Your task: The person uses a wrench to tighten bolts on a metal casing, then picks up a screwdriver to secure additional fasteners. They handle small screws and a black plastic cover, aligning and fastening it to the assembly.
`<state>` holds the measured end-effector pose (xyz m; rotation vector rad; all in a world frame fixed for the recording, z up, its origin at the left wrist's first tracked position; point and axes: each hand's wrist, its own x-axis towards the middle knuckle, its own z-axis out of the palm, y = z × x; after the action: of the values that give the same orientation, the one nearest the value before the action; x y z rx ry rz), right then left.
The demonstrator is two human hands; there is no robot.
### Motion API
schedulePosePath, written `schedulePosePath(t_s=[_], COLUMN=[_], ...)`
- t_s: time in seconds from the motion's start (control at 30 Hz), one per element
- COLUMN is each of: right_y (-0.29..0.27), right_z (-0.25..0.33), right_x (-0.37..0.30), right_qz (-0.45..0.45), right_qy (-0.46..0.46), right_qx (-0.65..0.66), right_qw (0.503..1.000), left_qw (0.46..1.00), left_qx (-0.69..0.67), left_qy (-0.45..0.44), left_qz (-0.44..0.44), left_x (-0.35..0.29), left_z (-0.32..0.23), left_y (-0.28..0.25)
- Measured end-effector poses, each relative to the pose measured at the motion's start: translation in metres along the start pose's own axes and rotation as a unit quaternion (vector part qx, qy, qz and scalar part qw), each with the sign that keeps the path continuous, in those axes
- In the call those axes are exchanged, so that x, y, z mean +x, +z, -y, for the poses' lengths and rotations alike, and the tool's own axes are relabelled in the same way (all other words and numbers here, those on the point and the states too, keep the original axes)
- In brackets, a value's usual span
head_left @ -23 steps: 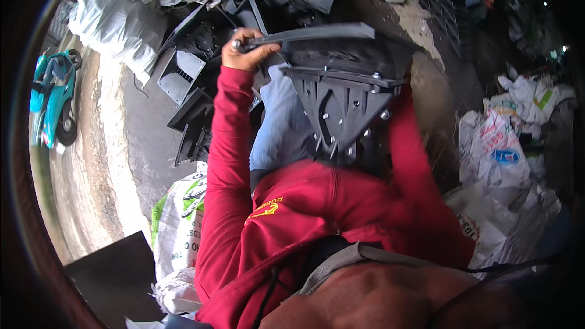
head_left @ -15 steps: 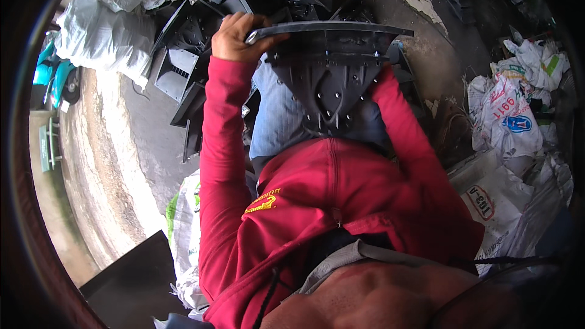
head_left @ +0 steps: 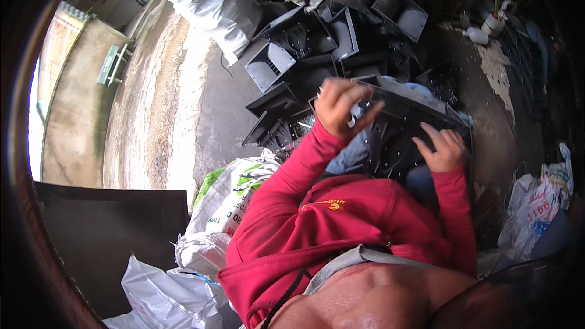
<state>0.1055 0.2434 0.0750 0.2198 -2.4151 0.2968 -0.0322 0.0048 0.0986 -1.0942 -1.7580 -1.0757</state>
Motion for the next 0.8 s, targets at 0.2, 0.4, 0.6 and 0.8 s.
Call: schedulePosePath(t_s=[0.2, 0.4, 0.6, 0.8], right_y=[0.039, 0.056, 0.050, 0.051], right_z=[0.008, 0.008, 0.009, 0.016], right_x=[0.002, -0.001, -0.011, -0.020], right_qz=[0.085, 0.077, 0.069, 0.059], right_qy=[0.009, 0.057, 0.093, 0.092], right_qx=[-0.059, -0.043, -0.017, -0.038], right_qw=[0.995, 0.995, 0.993, 0.993], left_qw=[0.975, 0.958, 0.944, 0.949], left_qx=[0.034, 0.018, 0.023, -0.005], left_qy=[-0.044, -0.116, -0.097, -0.084], left_qz=[0.214, 0.263, 0.314, 0.305], left_x=[-0.057, -0.058, -0.051, -0.060], left_z=[-0.009, -0.004, -0.017, -0.016], left_y=[0.053, 0.063, 0.066, 0.066])
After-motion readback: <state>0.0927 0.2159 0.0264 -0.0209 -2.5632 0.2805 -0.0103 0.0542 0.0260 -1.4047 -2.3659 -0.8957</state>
